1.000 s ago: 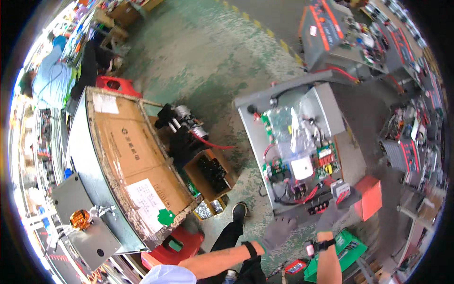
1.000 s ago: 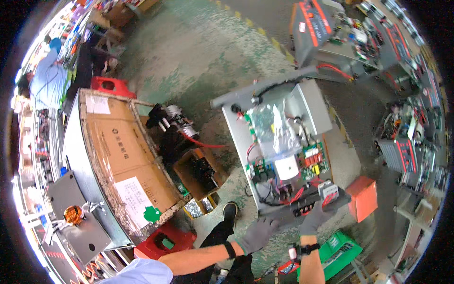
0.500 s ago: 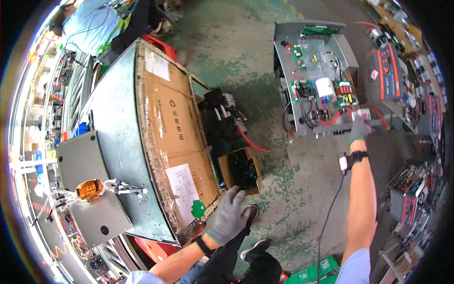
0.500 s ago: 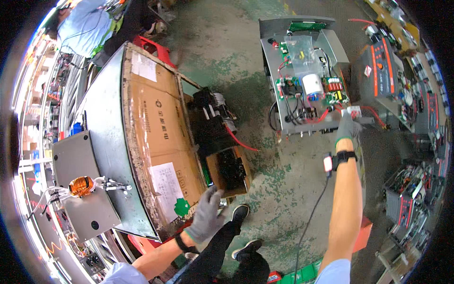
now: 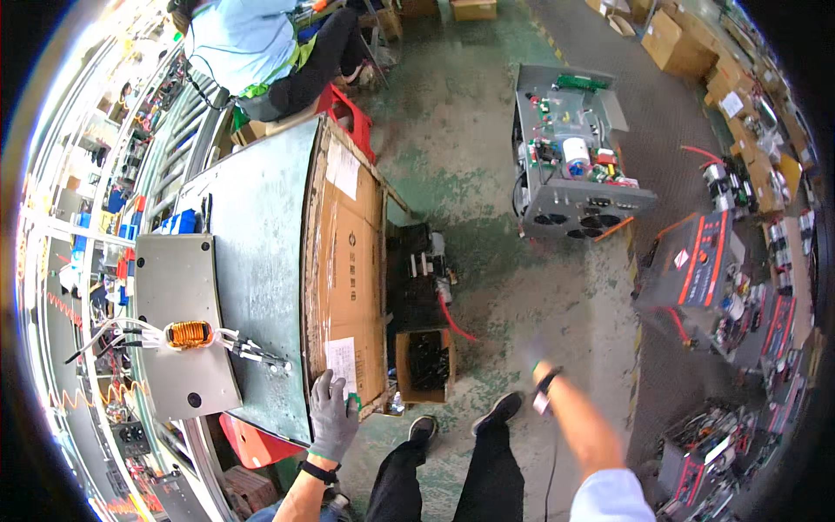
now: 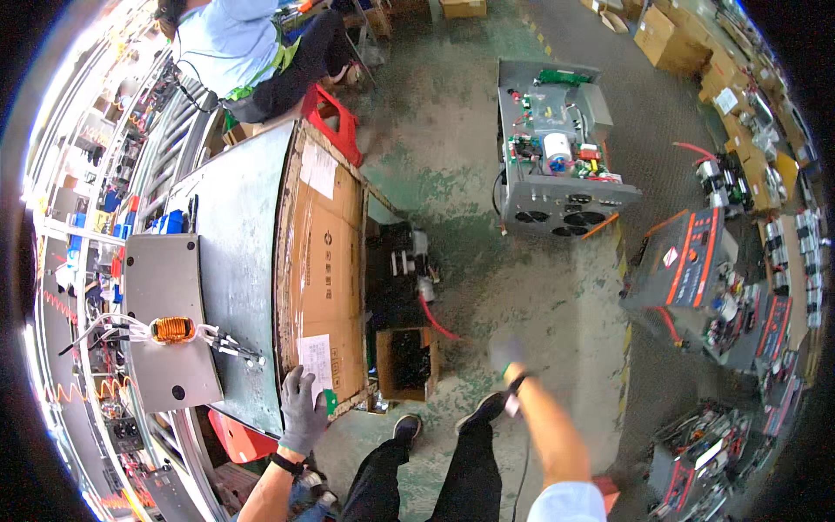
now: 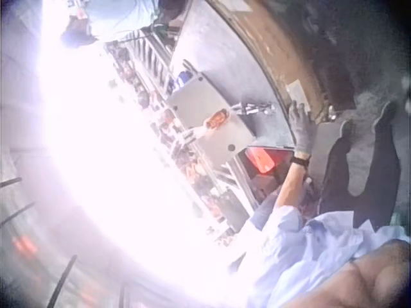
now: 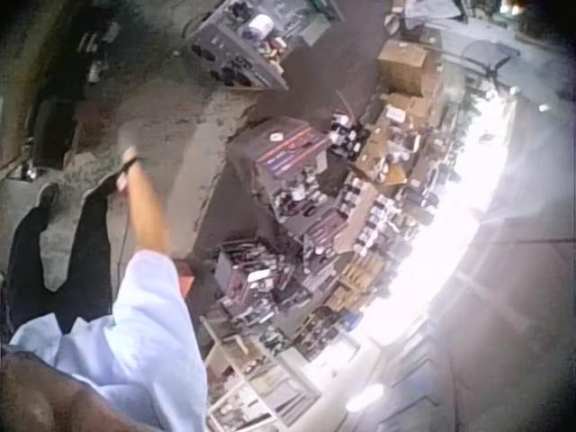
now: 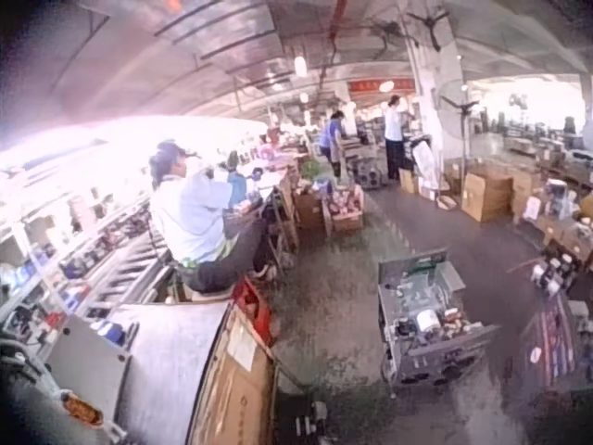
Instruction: Assembling and inspecting a dual-cylinder compressor unit on a warehouse floor.
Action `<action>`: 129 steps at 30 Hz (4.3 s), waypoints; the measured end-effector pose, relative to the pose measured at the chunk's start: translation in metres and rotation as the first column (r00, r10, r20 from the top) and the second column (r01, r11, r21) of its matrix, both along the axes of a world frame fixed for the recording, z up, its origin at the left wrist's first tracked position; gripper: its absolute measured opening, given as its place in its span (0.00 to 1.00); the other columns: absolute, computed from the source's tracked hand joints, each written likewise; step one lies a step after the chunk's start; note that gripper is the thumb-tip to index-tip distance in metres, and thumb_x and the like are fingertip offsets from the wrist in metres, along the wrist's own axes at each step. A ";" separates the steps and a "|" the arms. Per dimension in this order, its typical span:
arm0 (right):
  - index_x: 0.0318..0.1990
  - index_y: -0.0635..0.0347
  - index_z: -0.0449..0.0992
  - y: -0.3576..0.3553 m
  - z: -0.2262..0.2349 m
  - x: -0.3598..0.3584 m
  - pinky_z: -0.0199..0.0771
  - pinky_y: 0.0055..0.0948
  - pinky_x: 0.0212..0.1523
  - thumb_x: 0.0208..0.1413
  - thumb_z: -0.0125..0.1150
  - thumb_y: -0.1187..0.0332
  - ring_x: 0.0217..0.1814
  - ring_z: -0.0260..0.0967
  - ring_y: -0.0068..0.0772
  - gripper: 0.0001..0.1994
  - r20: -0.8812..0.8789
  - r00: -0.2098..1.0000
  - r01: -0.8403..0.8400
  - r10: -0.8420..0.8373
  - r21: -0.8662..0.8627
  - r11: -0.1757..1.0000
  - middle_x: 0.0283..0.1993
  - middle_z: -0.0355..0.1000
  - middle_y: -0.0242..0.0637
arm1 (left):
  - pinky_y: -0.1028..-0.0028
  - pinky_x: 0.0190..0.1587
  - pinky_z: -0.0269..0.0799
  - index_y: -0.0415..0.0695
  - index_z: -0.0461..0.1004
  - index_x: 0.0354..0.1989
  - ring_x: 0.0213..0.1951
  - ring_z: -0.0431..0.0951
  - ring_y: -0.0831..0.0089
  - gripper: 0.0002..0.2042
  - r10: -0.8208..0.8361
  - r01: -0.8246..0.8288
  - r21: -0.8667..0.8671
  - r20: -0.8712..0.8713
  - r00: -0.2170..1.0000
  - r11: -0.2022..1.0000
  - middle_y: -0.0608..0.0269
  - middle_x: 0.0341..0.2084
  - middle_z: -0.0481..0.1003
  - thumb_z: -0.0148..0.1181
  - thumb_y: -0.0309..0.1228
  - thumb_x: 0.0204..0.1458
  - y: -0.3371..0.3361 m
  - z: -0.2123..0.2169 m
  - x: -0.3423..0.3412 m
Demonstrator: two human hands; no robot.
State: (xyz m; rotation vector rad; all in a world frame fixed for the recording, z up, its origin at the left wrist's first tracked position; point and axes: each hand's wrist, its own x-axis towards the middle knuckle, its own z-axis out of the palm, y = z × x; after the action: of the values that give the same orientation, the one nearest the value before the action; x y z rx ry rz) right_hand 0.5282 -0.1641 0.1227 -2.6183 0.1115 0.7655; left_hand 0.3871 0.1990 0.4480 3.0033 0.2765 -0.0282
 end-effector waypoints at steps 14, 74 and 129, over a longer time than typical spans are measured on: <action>0.40 0.56 0.80 -0.237 0.010 -0.309 0.68 0.51 0.48 0.59 0.42 0.59 0.46 0.74 0.50 0.18 -0.535 0.554 -0.709 0.638 0.098 0.698 0.43 0.78 0.45 | 0.51 0.64 0.53 0.36 0.56 0.63 0.63 0.56 0.40 0.33 0.268 -0.269 0.156 0.031 0.963 0.950 0.36 0.62 0.54 0.59 0.33 0.49 0.048 0.053 0.098; 0.58 0.59 0.67 0.336 -0.189 0.209 0.72 0.45 0.49 0.56 0.55 0.55 0.51 0.71 0.53 0.25 -0.350 0.926 -0.035 0.143 0.297 0.954 0.51 0.72 0.52 | 0.47 0.66 0.45 0.35 0.47 0.66 0.65 0.52 0.39 0.35 0.330 -0.288 0.257 -0.136 0.934 0.922 0.32 0.64 0.50 0.55 0.41 0.57 0.092 -0.002 0.109; 0.69 0.57 0.52 -0.007 -0.302 0.044 0.56 0.43 0.67 0.57 0.51 0.64 0.72 0.51 0.44 0.32 -0.633 0.755 -0.512 0.172 -0.404 0.758 0.72 0.51 0.44 | 0.47 0.59 0.57 0.29 0.48 0.65 0.58 0.61 0.41 0.47 0.391 -0.216 0.603 -0.175 0.903 0.768 0.35 0.59 0.59 0.67 0.49 0.46 0.096 0.002 0.058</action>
State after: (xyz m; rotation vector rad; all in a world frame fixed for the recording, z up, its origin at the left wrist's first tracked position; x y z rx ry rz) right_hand 0.5725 -0.1712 -0.1790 -2.8752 -0.0189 1.9120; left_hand 0.4452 0.2955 0.4503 3.4875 0.9776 -0.4415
